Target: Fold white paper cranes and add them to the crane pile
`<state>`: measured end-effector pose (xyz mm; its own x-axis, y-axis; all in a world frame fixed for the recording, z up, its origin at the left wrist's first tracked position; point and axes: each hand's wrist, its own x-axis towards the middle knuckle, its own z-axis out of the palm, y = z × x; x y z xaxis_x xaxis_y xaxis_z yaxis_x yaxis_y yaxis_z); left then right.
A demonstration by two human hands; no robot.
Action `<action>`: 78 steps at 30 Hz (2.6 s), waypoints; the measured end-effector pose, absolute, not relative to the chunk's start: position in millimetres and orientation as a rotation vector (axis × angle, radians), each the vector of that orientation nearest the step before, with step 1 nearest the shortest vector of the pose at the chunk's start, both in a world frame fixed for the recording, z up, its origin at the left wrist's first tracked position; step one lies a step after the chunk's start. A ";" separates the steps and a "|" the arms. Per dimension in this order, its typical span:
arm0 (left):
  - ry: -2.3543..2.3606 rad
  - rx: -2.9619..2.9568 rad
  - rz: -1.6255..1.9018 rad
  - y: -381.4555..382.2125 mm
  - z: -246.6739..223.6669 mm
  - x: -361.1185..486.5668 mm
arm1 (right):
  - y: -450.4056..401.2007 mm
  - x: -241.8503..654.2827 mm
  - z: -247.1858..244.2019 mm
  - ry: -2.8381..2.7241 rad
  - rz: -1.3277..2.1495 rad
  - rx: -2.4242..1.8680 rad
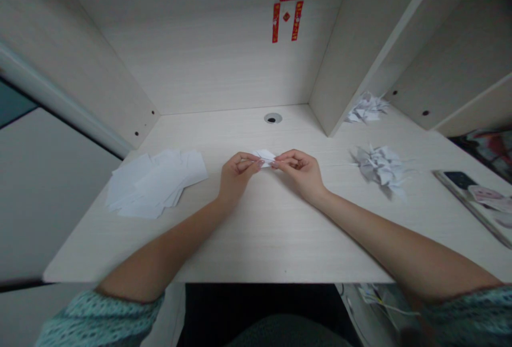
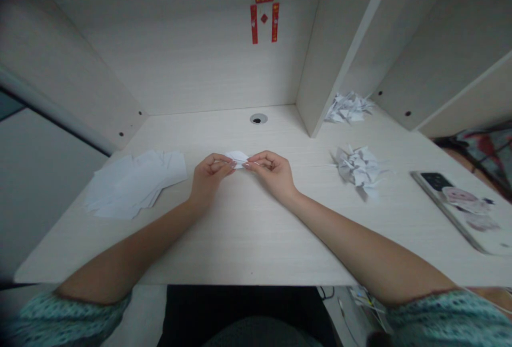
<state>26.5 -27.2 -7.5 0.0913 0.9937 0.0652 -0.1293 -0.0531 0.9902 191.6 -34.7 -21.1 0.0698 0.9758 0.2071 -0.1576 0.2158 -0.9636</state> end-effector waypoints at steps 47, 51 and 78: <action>1.039 1.275 1.188 -25.6 -6.4 21.7 | -30.4 194.4 -21.6 -1.087 1.201 -0.943; 1.039 1.291 1.186 -24.8 -6.5 21.0 | -29.9 194.4 -20.7 -1.101 1.198 -0.962; 1.019 1.282 1.191 -28.4 -7.1 24.1 | -34.6 191.3 -20.4 -1.172 1.281 -1.039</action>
<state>24.1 -28.4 -7.1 0.1379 0.9869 0.0839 -0.0704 -0.0747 0.9947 191.3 -34.6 -20.4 -0.0579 0.9969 0.0537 -0.1417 0.0451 -0.9889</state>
